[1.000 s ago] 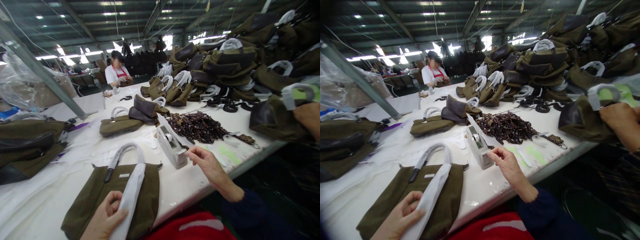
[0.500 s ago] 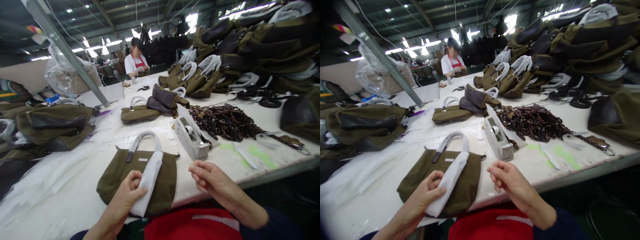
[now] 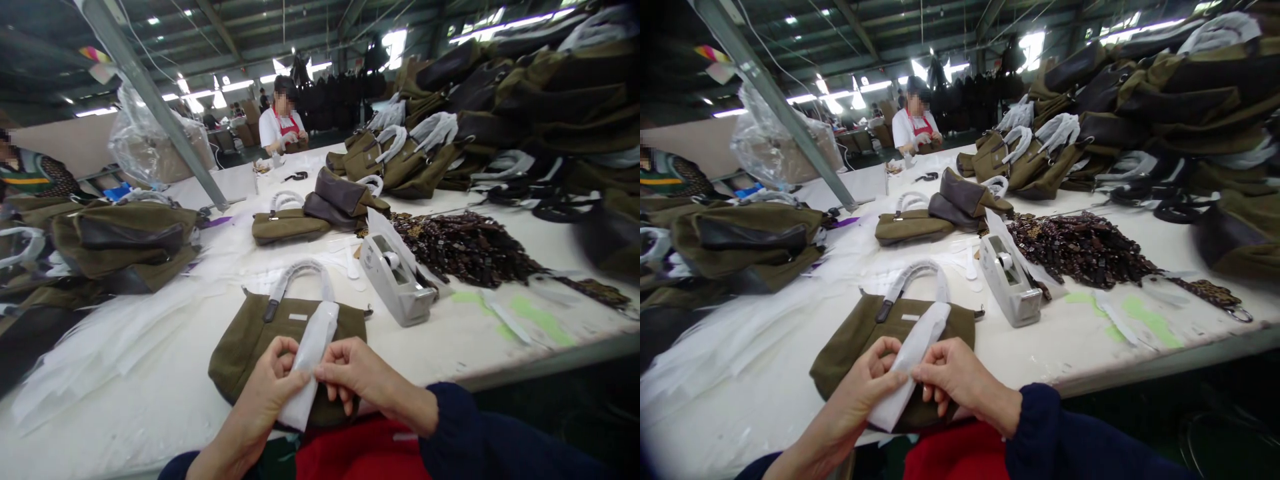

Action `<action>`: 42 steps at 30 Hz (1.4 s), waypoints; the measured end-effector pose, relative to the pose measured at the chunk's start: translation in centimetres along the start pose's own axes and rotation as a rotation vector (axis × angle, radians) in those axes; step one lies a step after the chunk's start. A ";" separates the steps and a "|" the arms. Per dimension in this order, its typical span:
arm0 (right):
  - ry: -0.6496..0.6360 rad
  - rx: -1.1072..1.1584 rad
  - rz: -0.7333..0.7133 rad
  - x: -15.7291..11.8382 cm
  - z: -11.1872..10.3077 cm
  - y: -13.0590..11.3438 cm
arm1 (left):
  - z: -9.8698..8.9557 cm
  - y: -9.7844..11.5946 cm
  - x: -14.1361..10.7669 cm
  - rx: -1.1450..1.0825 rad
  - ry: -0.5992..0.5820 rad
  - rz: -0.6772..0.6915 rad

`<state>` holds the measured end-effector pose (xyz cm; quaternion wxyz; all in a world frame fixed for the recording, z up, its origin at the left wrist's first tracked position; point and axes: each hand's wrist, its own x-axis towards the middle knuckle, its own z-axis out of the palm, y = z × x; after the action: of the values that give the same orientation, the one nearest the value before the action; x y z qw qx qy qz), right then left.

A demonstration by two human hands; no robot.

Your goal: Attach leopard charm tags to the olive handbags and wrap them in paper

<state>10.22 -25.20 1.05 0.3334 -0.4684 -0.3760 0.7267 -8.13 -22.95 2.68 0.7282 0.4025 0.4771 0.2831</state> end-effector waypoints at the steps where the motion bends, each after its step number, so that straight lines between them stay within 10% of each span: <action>1: 0.005 -0.004 0.009 0.0 0.0 0.0 | 0.0 0.0 0.0 -0.002 0.000 0.000; 14: -0.025 -0.138 -0.031 -0.2 -1.7 0.7 | 0.0 0.9 -0.4 -0.103 0.052 -0.045; 18: 0.258 -0.652 -0.639 -1.2 -2.7 -0.4 | -0.4 0.9 -0.3 -0.131 0.039 -0.060; 22: 0.201 -1.183 -1.114 -1.0 -2.6 -1.8 | -0.4 0.9 -0.3 -0.135 0.038 -0.060; 42: 0.125 -1.340 -1.337 1.2 -0.5 -1.0 | 0.1 1.1 -0.3 -0.032 0.052 -0.109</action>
<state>10.43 -23.59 1.25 0.3617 -0.2880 -0.8866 -0.0085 -8.16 -22.66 3.85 0.7363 0.3565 0.5126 0.2608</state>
